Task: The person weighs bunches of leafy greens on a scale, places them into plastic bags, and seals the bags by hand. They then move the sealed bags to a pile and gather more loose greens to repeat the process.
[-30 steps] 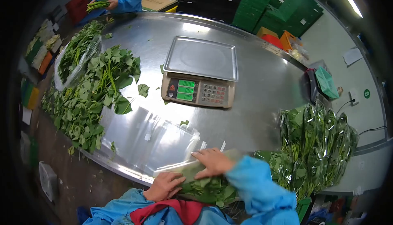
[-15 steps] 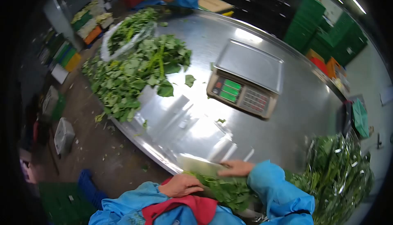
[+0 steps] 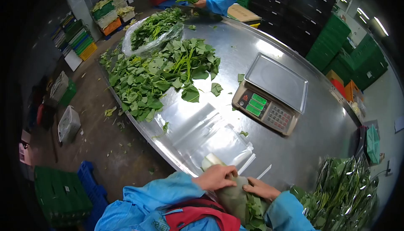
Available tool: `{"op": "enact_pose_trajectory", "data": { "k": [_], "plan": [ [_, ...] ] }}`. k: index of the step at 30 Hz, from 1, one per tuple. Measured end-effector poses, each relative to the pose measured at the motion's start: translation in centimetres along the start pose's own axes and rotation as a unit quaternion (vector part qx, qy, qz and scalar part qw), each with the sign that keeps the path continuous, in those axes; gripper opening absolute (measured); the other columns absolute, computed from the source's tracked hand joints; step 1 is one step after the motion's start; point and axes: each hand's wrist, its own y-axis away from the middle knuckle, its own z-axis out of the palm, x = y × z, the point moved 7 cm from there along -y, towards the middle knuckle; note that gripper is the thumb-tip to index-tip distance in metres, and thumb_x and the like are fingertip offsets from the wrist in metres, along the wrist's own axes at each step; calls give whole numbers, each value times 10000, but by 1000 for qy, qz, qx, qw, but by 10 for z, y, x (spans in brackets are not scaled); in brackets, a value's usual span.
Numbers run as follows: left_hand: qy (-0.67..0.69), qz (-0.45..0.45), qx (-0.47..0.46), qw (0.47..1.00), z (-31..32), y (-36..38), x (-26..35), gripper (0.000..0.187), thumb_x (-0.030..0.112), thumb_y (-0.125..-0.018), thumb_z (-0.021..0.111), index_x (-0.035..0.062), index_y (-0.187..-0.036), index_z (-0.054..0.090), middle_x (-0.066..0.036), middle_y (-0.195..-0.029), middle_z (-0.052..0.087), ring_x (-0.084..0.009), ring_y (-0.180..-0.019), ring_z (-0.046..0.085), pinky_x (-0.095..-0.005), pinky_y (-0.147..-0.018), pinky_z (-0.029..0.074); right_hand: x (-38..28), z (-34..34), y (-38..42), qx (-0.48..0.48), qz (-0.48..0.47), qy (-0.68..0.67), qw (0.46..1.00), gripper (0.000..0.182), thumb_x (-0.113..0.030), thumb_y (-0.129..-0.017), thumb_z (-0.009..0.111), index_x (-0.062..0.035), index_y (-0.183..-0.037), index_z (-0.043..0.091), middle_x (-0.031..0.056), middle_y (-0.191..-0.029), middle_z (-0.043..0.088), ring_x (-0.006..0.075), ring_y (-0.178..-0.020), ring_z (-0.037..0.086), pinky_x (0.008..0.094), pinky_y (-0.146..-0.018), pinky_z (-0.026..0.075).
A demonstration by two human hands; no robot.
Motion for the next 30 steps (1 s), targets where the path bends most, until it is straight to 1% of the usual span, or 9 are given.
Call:
{"op": "enact_pose_trajectory", "data": {
  "k": [4,6,7,9,11,15,19,25,30],
  "plan": [
    [12,-22,-54,998,20,-20,-25,298,224,-717,692,60,-936,573,-118,-770,639,-292,-726,624,-363,-659,471,-16,12,-19,-19,27,59,998,618,-317,-765,681,7,-1237,448,110,-1158,531,176,-1079,485,296,-929,374],
    [-10,-13,27,999,27,-16,-39,318,239,-711,694,60,-945,577,-134,-833,631,-286,-789,616,-365,-694,463,2,2,-17,-7,70,91,993,588,-285,-762,689,1,-1226,468,96,-1134,554,175,-1069,496,294,-933,376],
    [-17,66,160,985,12,-10,-35,338,259,-702,694,83,-970,587,-125,-914,619,-296,-889,587,-375,-756,444,11,-7,-18,0,37,44,998,565,-254,-759,692,-9,-1223,482,85,-1119,568,173,-1056,505,292,-933,379],
    [-89,45,297,950,-17,1,-53,367,260,-689,692,103,-1004,591,-109,-1035,578,-299,-1003,525,-394,-843,393,29,-33,-1,17,9,-32,999,580,-168,-755,685,-26,-1267,454,78,-1169,555,171,-1060,509,303,-931,387],
    [-189,-2,279,941,-13,1,-70,414,248,-663,717,118,-1035,591,-96,-1107,539,-293,-1067,471,-425,-899,332,50,-59,37,73,-2,-125,989,601,-142,-754,673,-24,-1288,424,80,-1189,542,172,-1068,508,313,-936,387],
    [-312,41,203,927,-12,0,-90,445,247,-637,735,120,-1039,593,-92,-1172,491,-281,-1120,422,-432,-913,305,96,-102,113,185,-89,-285,936,650,-57,-748,627,-21,-1334,349,81,-1225,516,173,-1089,503,332,-944,392],
    [-290,-11,199,936,-11,-4,-90,442,239,-631,741,155,-1042,599,-68,-1104,507,-276,-1053,447,-427,-879,320,113,-99,130,179,-150,-367,901,634,-25,-746,602,-19,-1329,354,76,-1214,524,169,-1077,511,326,-932,404],
    [-156,-24,238,958,-5,-12,-112,96,143,-676,702,106,-759,672,-40,-702,572,-240,-785,537,-370,-713,366,136,-88,62,60,-14,-258,964,601,-167,-755,674,-24,-1288,435,50,-1210,529,150,-1092,494,304,-952,379],
    [-175,2,263,949,-12,-7,-87,89,107,-696,690,58,-766,662,-64,-718,602,-229,-680,552,-336,-645,411,56,-75,46,7,-97,-131,987,586,-148,-763,680,-8,-1279,439,82,-1199,538,162,-1039,529,305,-907,414]
  ]
}}
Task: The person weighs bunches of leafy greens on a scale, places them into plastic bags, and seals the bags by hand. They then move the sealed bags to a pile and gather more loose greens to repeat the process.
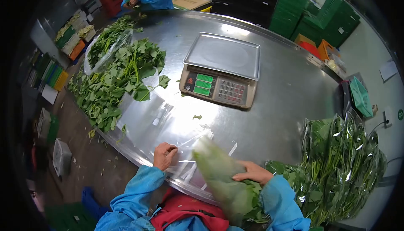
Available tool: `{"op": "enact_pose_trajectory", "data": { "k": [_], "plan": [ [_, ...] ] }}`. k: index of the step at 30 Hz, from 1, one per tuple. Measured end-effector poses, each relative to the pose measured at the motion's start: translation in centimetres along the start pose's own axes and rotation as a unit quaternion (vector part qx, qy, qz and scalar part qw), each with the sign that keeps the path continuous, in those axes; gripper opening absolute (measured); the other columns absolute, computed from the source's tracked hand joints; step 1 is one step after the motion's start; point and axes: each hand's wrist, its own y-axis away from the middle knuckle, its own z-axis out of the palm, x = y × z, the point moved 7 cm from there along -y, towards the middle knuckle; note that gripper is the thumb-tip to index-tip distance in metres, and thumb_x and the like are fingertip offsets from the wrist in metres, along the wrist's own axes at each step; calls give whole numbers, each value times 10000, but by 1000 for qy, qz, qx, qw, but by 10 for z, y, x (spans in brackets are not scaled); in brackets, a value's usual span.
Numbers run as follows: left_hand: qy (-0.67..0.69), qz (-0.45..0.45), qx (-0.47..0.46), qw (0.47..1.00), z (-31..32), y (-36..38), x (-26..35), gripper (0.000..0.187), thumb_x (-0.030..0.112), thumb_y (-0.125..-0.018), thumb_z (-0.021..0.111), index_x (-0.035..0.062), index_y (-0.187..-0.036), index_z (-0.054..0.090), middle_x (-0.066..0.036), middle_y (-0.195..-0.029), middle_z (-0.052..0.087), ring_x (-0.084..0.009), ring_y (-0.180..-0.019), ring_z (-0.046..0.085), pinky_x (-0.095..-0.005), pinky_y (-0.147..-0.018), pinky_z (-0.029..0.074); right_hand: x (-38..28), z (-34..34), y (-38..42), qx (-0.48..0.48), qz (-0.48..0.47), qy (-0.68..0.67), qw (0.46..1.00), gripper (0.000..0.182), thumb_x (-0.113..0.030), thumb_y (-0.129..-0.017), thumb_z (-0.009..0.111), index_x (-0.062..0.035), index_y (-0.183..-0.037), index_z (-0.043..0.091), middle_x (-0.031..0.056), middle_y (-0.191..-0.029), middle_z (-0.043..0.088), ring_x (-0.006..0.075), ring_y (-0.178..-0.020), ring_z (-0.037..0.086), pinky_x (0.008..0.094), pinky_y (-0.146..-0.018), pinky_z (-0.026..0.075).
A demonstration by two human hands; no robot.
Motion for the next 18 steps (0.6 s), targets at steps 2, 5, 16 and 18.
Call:
{"op": "enact_pose_trajectory", "data": {
  "k": [2,5,16,18],
  "plan": [
    [162,-114,68,978,-7,5,-12,77,72,-728,667,19,-780,650,-73,-718,594,-182,-675,559,-293,-630,433,-18,16,-23,-41,-36,71,996,597,-164,-762,685,-7,-1282,436,85,-1199,539,168,-1036,531,307,-905,413],
    [202,-114,98,968,-27,7,-16,63,52,-762,629,-5,-789,633,-58,-727,583,-124,-682,544,-251,-624,423,-1,26,-67,-83,51,125,987,637,-250,-730,721,2,-1254,461,107,-1196,538,198,-1074,509,315,-921,394],
    [30,7,128,991,-83,-8,22,76,126,-698,685,96,-754,642,-42,-804,590,-217,-805,544,-346,-729,367,-91,49,-97,47,-158,279,946,1000,-369,-650,776,29,-1370,207,257,-1284,415,314,-1206,400,337,-993,325],
    [139,110,46,983,-64,-11,44,84,105,-715,672,107,-795,646,-27,-826,578,-222,-845,530,-371,-772,369,-89,52,-108,33,-175,219,959,994,-363,-656,773,18,-1379,208,244,-1281,426,305,-1215,393,335,-1000,314]
  ]
}}
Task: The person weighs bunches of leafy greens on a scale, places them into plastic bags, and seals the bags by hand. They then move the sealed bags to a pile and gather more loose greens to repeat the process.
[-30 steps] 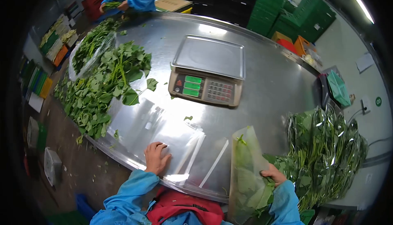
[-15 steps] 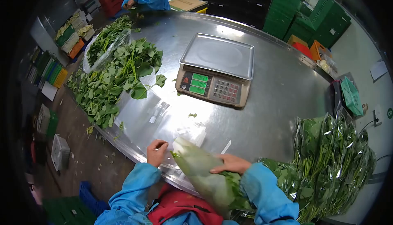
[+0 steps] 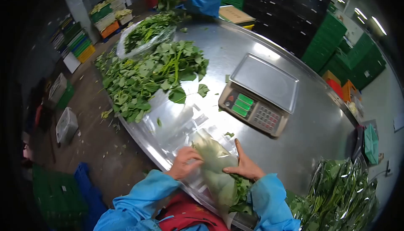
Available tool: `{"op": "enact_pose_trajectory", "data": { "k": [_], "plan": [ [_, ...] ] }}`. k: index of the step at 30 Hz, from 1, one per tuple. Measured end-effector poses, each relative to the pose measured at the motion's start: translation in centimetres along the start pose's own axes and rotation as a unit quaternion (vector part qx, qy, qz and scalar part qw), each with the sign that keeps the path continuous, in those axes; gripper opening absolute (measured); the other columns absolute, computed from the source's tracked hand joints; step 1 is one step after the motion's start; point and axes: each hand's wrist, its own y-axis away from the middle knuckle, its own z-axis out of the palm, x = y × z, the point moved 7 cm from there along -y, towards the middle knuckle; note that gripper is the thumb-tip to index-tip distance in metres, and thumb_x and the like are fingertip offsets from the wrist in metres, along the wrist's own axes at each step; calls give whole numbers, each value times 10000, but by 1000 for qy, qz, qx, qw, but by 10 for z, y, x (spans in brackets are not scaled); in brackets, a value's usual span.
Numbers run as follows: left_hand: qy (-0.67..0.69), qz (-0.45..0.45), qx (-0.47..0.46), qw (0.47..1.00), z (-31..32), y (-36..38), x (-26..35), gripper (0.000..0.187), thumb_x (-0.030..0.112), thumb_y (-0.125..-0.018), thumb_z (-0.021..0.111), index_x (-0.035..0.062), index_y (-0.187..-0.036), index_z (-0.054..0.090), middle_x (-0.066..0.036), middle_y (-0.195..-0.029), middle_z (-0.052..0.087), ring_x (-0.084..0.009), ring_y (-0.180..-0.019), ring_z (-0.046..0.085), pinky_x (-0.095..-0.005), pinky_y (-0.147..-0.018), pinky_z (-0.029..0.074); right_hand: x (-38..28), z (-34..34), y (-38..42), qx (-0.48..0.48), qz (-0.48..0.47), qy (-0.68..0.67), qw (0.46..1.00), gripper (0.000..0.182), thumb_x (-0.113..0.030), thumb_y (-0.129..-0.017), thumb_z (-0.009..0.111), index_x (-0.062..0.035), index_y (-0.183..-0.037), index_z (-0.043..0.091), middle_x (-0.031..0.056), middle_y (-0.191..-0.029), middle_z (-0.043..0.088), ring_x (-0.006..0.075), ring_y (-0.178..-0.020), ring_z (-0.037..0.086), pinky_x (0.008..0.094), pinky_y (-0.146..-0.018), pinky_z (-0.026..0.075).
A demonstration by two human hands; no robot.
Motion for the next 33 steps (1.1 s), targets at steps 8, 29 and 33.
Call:
{"op": "enact_pose_trajectory", "data": {
  "k": [8,29,33],
  "plan": [
    [-123,-31,93,987,-31,34,-21,298,220,-681,701,108,-942,611,-80,-995,571,-285,-940,526,-399,-819,371,22,-17,7,-24,123,-54,991,820,-261,-664,771,-5,-1325,358,144,-1242,481,236,-1171,429,334,-988,326],
    [580,-513,-141,616,182,37,39,680,234,-803,662,49,-1341,290,-130,-1253,457,-246,-1137,457,-347,-953,375,81,-67,147,214,198,-132,947,709,-170,-679,757,32,-1252,393,128,-1068,544,178,-922,560,292,-781,466],
    [561,-487,-216,634,229,38,15,525,279,-801,653,25,-1215,454,-118,-1063,594,-220,-924,597,-366,-818,494,65,-68,155,338,191,-216,896,676,-203,-697,758,31,-1222,403,151,-1027,546,191,-884,567,320,-723,486]
  ]
}}
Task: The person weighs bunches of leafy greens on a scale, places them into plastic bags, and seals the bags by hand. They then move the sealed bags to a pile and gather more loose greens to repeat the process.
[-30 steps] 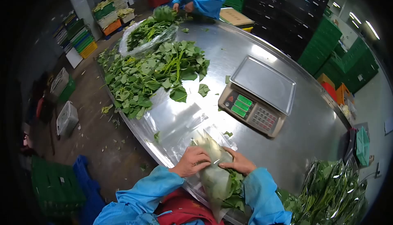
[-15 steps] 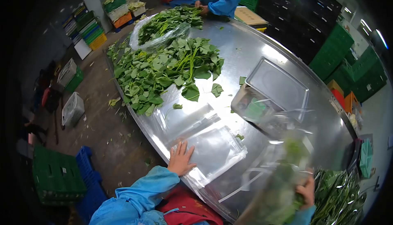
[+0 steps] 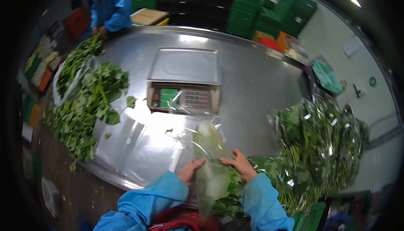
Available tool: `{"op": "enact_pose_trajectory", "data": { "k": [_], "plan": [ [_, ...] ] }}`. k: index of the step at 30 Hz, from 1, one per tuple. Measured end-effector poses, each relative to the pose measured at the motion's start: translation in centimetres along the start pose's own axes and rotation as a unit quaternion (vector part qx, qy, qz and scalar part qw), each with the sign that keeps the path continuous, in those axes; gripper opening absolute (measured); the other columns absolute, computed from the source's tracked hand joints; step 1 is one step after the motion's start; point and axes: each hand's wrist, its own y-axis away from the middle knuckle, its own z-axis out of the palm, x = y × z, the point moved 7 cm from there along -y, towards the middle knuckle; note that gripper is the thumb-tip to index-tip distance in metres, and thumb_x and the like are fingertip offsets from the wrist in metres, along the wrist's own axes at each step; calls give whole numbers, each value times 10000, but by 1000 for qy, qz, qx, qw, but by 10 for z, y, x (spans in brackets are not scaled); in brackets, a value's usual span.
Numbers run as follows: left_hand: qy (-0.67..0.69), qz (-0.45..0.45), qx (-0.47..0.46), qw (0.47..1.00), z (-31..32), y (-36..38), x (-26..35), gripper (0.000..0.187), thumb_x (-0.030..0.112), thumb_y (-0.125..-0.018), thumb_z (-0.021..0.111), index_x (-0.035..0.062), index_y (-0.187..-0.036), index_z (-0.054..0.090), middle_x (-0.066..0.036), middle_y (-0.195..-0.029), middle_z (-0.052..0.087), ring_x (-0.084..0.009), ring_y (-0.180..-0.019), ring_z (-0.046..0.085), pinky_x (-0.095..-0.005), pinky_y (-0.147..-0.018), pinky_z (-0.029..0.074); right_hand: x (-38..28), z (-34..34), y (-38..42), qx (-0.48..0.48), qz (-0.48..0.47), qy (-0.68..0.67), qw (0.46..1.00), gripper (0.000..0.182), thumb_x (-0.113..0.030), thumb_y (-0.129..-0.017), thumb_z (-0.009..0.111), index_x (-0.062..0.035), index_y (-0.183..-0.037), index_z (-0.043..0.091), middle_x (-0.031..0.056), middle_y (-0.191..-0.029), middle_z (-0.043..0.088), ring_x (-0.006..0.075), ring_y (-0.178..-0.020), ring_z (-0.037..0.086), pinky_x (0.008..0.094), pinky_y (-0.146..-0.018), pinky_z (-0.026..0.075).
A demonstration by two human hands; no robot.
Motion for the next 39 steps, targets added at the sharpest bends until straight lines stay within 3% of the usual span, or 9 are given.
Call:
{"op": "enact_pose_trajectory", "data": {
  "k": [6,12,14,17,23,27,33,35,39],
  "plan": [
    [-19,-166,-130,977,-11,33,-5,569,371,-864,512,27,-1299,385,-150,-1216,522,-251,-1057,557,-379,-910,456,30,4,12,88,-26,-148,985,625,-295,-772,688,43,-1206,390,179,-1066,527,213,-927,543,330,-780,465],
    [12,-244,16,970,-76,136,-50,631,322,-851,552,42,-1352,290,-154,-1315,427,-274,-1170,466,-416,-991,392,84,23,78,118,-143,109,977,572,-304,-850,599,43,-1217,332,181,-1158,455,229,-1053,472,333,-924,359],
    [-5,-246,50,968,-85,151,-44,661,334,-844,565,53,-1363,268,-146,-1328,415,-272,-1181,453,-415,-994,389,71,48,104,48,-93,-22,994,541,-282,-868,575,38,-1222,321,176,-1182,437,223,-1081,454,334,-940,346],
    [-89,-82,-18,993,-44,154,27,644,345,-857,555,74,-1362,261,-131,-1316,422,-268,-1170,464,-421,-963,412,73,82,128,-51,-145,-171,973,453,-288,-926,477,18,-1228,334,149,-1201,436,191,-1101,458,312,-935,363],
    [54,-122,89,987,-70,135,22,603,229,-867,553,79,-1364,246,-155,-1233,469,-260,-1088,509,-406,-916,441,110,87,56,-82,48,-221,971,552,-401,-920,450,16,-1271,362,147,-1268,414,199,-1120,455,307,-935,370],
    [-297,34,101,949,-53,168,19,830,136,-737,688,-3,-1378,179,-173,-1260,426,-245,-1148,442,-334,-985,343,88,102,66,-37,-83,-159,983,737,-319,-887,540,47,-1376,128,188,-1373,287,245,-1271,283,333,-1048,224],
    [-276,-62,58,957,-75,186,15,772,168,-766,657,-5,-1374,215,-190,-1332,372,-248,-1224,381,-348,-1024,294,140,98,105,-75,-35,-378,922,606,-348,-942,419,-18,-1386,172,129,-1378,316,219,-1285,292,331,-1051,244],
    [-292,56,126,946,-56,154,54,817,212,-770,658,-2,-1386,167,-202,-1349,332,-254,-1234,361,-345,-1027,287,131,83,91,-88,23,-369,925,581,-382,-924,449,-94,-1378,227,102,-1280,416,163,-1069,491,328,-868,422],
    [-395,61,43,916,-55,121,24,863,234,-758,676,2,-1392,138,-221,-1337,315,-264,-1226,354,-336,-1005,310,113,87,84,1,4,-127,992,697,-324,-860,576,-72,-1388,198,145,-1274,405,197,-1037,509,338,-841,428]
  ]
}}
